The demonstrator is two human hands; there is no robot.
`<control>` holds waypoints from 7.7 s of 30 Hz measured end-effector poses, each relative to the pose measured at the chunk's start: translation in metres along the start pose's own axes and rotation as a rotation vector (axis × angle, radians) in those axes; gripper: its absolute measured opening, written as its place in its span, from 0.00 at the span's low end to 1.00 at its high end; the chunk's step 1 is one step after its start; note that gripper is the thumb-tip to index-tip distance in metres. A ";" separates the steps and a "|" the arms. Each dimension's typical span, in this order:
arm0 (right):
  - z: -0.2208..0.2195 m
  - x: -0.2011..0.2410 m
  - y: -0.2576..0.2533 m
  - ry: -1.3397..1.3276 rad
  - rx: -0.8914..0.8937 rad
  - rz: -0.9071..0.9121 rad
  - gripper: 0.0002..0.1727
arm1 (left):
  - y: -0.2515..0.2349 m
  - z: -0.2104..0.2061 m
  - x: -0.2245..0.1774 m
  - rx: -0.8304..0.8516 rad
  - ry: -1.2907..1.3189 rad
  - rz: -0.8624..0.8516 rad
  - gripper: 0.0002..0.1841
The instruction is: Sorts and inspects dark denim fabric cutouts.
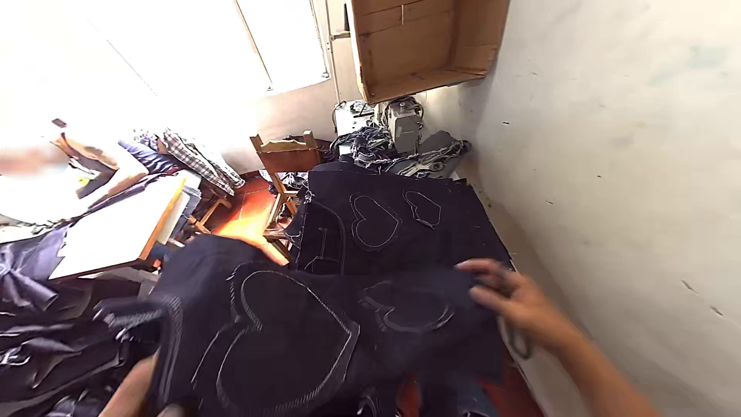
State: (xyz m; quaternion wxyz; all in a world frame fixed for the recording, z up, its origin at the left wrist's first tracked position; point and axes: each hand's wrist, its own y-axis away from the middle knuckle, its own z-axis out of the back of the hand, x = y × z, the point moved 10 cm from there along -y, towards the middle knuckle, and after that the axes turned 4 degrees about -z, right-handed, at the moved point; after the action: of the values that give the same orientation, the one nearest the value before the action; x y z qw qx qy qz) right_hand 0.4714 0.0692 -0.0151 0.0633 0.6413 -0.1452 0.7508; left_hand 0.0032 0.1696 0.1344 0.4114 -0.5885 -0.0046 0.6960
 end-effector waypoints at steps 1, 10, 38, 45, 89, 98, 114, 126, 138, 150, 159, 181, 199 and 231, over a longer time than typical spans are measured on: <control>0.039 0.019 -0.002 0.086 -0.117 0.068 0.19 | -0.028 -0.021 -0.002 0.038 -0.052 0.031 0.21; 0.165 0.040 -0.098 0.407 -0.420 0.223 0.17 | -0.146 -0.121 0.110 -0.284 -0.309 0.202 0.32; -0.148 -0.060 -0.225 0.906 0.333 -0.092 0.59 | 0.057 -0.217 0.381 -0.032 -0.270 0.851 0.33; -0.149 -0.047 -0.222 1.010 0.290 -0.033 0.60 | 0.080 -0.196 0.324 0.264 -0.287 0.937 0.31; 0.025 0.078 -0.093 0.113 0.086 0.066 0.11 | -0.088 -0.036 -0.015 -0.111 -0.382 -0.122 0.07; 0.057 -0.010 -0.332 0.968 0.253 -0.131 0.19 | -0.175 -0.156 0.186 -0.393 -0.808 0.145 0.25; -0.150 -0.032 -0.209 0.752 0.168 0.301 0.53 | -0.002 -0.106 0.290 0.160 -0.775 1.154 0.20; -0.159 -0.014 -0.200 0.990 0.199 0.221 0.54 | 0.034 -0.220 0.397 -0.330 -0.190 1.077 0.22; -0.168 0.010 -0.194 1.312 0.168 0.012 0.48 | 0.068 -0.098 0.252 0.113 -0.526 0.593 0.28; -0.233 -0.001 -0.079 1.452 0.587 0.022 0.12 | 0.020 -0.117 0.187 0.618 -0.715 0.747 0.26; -0.102 -0.029 -0.054 0.565 0.381 -0.018 0.27 | -0.007 -0.057 0.063 0.031 0.139 0.206 0.15; 0.135 0.014 -0.242 0.910 -0.224 -0.191 0.32 | -0.151 -0.146 0.186 -0.362 -0.696 0.348 0.18; -0.152 -0.039 -0.201 0.829 0.156 0.369 0.45 | -0.053 -0.079 0.248 -0.319 -0.878 0.701 0.20; -0.163 -0.027 -0.204 1.038 0.284 0.010 0.57 | 0.035 -0.305 0.338 -0.804 0.601 1.181 0.13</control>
State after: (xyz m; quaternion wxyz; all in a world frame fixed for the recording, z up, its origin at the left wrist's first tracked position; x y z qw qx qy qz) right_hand 0.3797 0.3145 -0.0356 0.0360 0.1872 0.0052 0.9816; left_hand 0.2449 0.1967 -0.2519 -0.2892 -0.7611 0.1696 0.5553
